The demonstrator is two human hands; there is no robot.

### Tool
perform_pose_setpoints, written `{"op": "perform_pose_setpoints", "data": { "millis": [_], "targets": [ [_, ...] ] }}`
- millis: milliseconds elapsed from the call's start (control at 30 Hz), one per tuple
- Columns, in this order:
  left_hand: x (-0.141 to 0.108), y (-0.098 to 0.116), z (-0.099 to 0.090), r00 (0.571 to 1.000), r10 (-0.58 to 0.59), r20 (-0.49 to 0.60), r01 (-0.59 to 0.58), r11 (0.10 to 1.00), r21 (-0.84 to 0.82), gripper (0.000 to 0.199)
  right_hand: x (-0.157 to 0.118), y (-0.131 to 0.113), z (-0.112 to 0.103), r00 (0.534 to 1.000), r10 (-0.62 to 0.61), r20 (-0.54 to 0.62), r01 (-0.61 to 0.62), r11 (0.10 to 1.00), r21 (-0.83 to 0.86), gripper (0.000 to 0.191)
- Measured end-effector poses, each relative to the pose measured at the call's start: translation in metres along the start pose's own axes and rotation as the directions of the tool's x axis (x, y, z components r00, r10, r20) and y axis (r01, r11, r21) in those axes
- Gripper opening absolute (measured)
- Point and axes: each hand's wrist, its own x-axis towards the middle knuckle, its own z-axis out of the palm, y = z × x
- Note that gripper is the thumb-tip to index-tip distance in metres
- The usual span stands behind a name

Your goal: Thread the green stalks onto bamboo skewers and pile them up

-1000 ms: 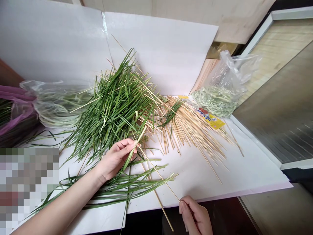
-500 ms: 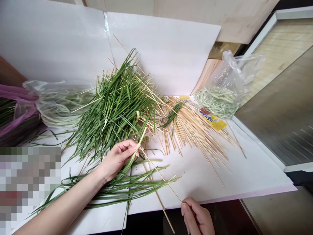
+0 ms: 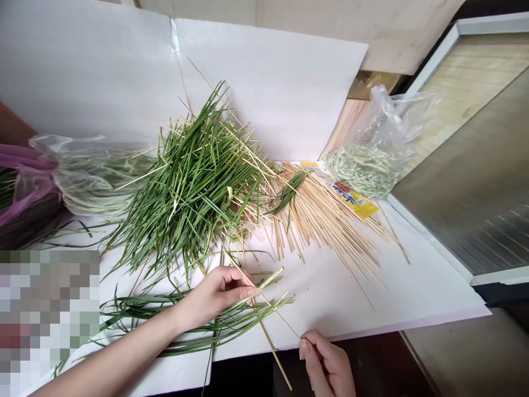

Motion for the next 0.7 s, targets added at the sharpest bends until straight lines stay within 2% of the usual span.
{"op": "perform_pose_setpoints", "data": {
  "millis": [67,200,300,400,467,567,633,700],
  "targets": [
    [0.0,0.0,0.001,1.0,0.011,0.005,-0.011,1.0,0.006,0.035,0.0,-0.001,0.0,1.0,0.002,-0.002,-0.002,1.0,-0.005,0.041],
    [-0.001,-0.003,0.008,0.996,0.027,0.082,-0.027,1.0,-0.005,0.035,0.001,-0.003,0.001,1.0,-0.007,0.008,0.007,1.0,-0.028,0.041],
    [-0.003,0.0,0.01,0.994,0.026,0.106,-0.032,0.998,0.058,0.032,0.0,-0.001,0.001,1.0,0.0,-0.001,0.0,1.0,-0.022,0.041],
    [-0.004,0.011,-0.001,0.994,0.067,0.09,-0.08,0.985,0.156,0.031,-0.001,0.001,0.002,0.998,0.064,-0.005,-0.064,0.996,0.055,0.041],
    [-0.003,0.019,-0.014,0.991,0.13,0.035,-0.135,0.954,0.268,0.031,-0.002,0.002,0.003,0.993,0.114,-0.008,-0.112,0.986,0.124,0.041],
    [0.001,0.022,-0.029,0.958,0.283,-0.039,-0.22,0.818,0.531,0.03,-0.003,0.002,0.004,0.989,0.142,-0.032,-0.134,0.975,0.175,0.042],
    [0.004,0.017,-0.031,0.936,0.351,-0.007,-0.247,0.672,0.698,0.026,-0.003,0.002,0.004,0.989,0.141,-0.04,-0.132,0.975,0.178,0.043],
    [0.006,0.009,-0.027,0.934,0.351,0.071,-0.262,0.534,0.804,0.024,-0.003,0.001,0.003,0.99,0.135,-0.031,-0.128,0.977,0.171,0.043]
  ]
}}
